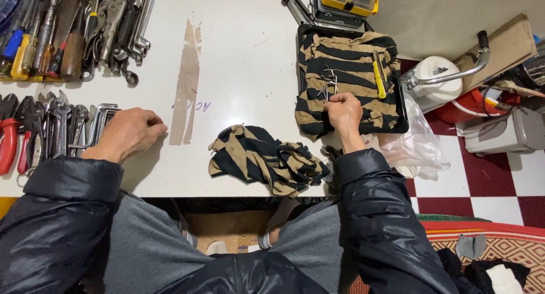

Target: Cleaning a small mechanical component by using a hex key to press a cloth into its crevices.

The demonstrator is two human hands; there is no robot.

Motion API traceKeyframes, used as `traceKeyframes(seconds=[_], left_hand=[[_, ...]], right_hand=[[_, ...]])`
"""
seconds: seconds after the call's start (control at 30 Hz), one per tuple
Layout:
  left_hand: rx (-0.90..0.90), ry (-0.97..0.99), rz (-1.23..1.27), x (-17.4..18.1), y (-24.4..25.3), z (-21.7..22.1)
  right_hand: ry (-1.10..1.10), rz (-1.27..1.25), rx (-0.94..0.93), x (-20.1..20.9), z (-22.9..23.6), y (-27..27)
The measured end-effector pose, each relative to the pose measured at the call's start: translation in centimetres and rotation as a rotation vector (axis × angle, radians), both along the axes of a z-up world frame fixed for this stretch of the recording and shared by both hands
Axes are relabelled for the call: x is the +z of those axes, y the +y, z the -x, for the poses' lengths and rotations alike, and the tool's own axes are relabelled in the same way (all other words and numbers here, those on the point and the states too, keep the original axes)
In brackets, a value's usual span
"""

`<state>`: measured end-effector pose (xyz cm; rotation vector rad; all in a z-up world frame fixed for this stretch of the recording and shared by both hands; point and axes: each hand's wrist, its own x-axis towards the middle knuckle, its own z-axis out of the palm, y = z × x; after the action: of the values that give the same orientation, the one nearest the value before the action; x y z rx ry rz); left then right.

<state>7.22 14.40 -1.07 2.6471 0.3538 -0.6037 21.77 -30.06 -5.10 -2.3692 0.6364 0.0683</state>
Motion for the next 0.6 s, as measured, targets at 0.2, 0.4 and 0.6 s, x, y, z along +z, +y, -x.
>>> traceKeyframes(seconds=[0.2,0.4,0.6], left_hand=[[-0.002,0.002,0.007,0.0,0.0,0.0],[0.016,-0.06,-0.001,-2.9,1.2,-0.2],[0.0,-0.226,0.045,-4.5,2.0,-0.3]], right_hand=[[-0.008,-0.004,0.002,1.3,0.6,0.5],[-0.43,0.147,0.187,0.7,1.0,0.1],[-0.73,0.207,0.255,0.9,1.2,-1.3]])
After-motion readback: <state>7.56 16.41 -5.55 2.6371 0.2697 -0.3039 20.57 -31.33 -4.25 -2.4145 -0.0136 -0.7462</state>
